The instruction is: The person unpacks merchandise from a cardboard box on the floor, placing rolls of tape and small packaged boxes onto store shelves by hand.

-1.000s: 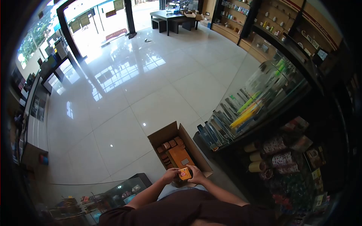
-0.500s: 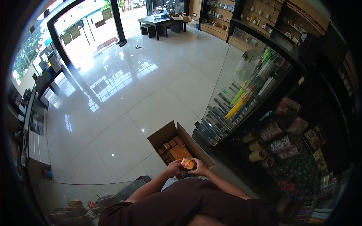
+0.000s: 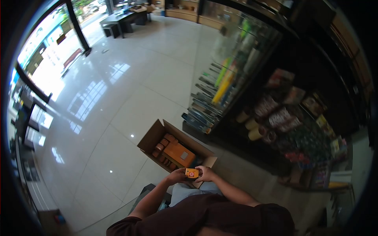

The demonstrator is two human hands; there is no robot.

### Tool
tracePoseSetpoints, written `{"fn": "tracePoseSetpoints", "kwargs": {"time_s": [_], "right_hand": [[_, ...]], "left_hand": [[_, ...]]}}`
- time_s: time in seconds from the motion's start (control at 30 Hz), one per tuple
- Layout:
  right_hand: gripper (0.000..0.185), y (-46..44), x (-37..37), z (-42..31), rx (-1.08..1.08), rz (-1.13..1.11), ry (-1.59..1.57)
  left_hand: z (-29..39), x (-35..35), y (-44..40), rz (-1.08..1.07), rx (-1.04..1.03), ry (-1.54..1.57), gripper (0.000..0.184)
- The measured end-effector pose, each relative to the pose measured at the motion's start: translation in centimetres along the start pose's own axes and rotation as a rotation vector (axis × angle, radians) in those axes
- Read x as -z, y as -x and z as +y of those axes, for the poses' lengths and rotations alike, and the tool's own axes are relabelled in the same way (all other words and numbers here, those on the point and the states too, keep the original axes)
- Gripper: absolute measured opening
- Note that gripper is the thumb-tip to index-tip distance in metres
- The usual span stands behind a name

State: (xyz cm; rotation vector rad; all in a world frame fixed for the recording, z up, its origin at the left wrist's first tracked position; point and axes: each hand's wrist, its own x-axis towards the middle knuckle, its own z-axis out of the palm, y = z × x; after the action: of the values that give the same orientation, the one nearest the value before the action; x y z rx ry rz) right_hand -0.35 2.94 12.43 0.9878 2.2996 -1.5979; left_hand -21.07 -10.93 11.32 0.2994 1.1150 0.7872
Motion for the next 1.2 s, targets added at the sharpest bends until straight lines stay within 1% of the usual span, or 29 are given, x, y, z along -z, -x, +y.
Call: {"fn": "tracePoseSetpoints", "kwargs": {"time_s": [0.1,0.2,0.27,0.3,0.37,0.4,0.5,0.57,0.6,0.7,0.73,0.77,0.83,0.9,0.93,0.97,1.13,1.2], "right_hand": [[0.091,2.4,-0.1,1.8,-0.058,0.021,-0.071],[0.088,4.5,1.2,3.7,-0.080,0.041,-0.074],[0.087,5.9,2.2,5.7,-0.064,0.048,-0.081],[0.087,6.9,3.0,6.1,-0.048,0.060,-0.034],[0.086,8.8,5.1,6.9,-0.008,0.089,0.062],[0.086,9.6,5.9,8.0,0.012,0.083,0.054],[0.085,12.3,8.2,12.8,0.078,0.082,0.036],[0.085,14.5,8.8,16.3,0.137,0.098,0.016],[0.086,16.1,9.7,16.8,0.097,0.060,-0.030],[0.086,19.5,10.2,22.7,0.095,0.045,-0.122],[0.088,21.1,11.0,23.4,0.059,0.017,-0.160],[0.088,22.4,11.9,24.0,0.059,0.014,-0.173],[0.089,24.8,13.5,25.0,0.059,0.003,-0.193],[0.090,26.3,14.7,25.5,0.020,-0.032,-0.300],[0.091,26.8,14.9,25.9,0.015,-0.031,-0.329],[0.091,27.1,14.9,26.3,0.010,-0.028,-0.356],[0.091,26.8,14.2,26.9,0.023,0.047,-0.348],[0.090,26.5,13.9,26.8,0.037,0.091,-0.358]], "left_hand": [[2.4,-3.1,0.5,-0.108,0.042,-0.121,0.071],[2.2,-5.8,-0.9,-0.223,-0.071,-0.238,0.079],[1.5,-7.8,-2.3,-0.230,-0.054,-0.291,0.083],[1.4,-9.1,-2.8,-0.229,-0.048,-0.319,0.085],[1.1,-12.3,-3.3,-0.150,-0.069,-0.468,0.088],[0.8,-14.0,-3.7,-0.109,-0.083,-0.541,0.090],[-5.0,-15.7,-9.0,-0.052,-0.190,-0.585,0.085],[-2.2,-21.9,-7.9,-0.093,-0.114,-0.576,0.082],[-1.7,-24.8,-7.4,-0.111,-0.069,-0.560,0.081],[-6.0,-28.4,-10.5,-0.021,-0.078,-0.447,0.080],[-7.1,-29.5,-11.4,0.021,-0.135,-0.549,0.079],[-8.3,-30.4,-12.0,0.022,-0.110,-0.539,0.080],[-7.1,-34.6,-11.4,0.027,-0.065,-0.513,0.081],[-5.4,-37.9,-10.6,0.048,-0.011,-0.547,0.083],[-5.1,-38.8,-10.5,0.057,0.018,-0.566,0.084],[-5.4,-38.8,-10.7,0.052,-0.012,-0.584,0.084],[-6.8,-36.9,-12.9,0.064,-0.127,-0.697,0.084],[-7.3,-35.7,-14.0,0.063,-0.111,-0.681,0.084]]}}
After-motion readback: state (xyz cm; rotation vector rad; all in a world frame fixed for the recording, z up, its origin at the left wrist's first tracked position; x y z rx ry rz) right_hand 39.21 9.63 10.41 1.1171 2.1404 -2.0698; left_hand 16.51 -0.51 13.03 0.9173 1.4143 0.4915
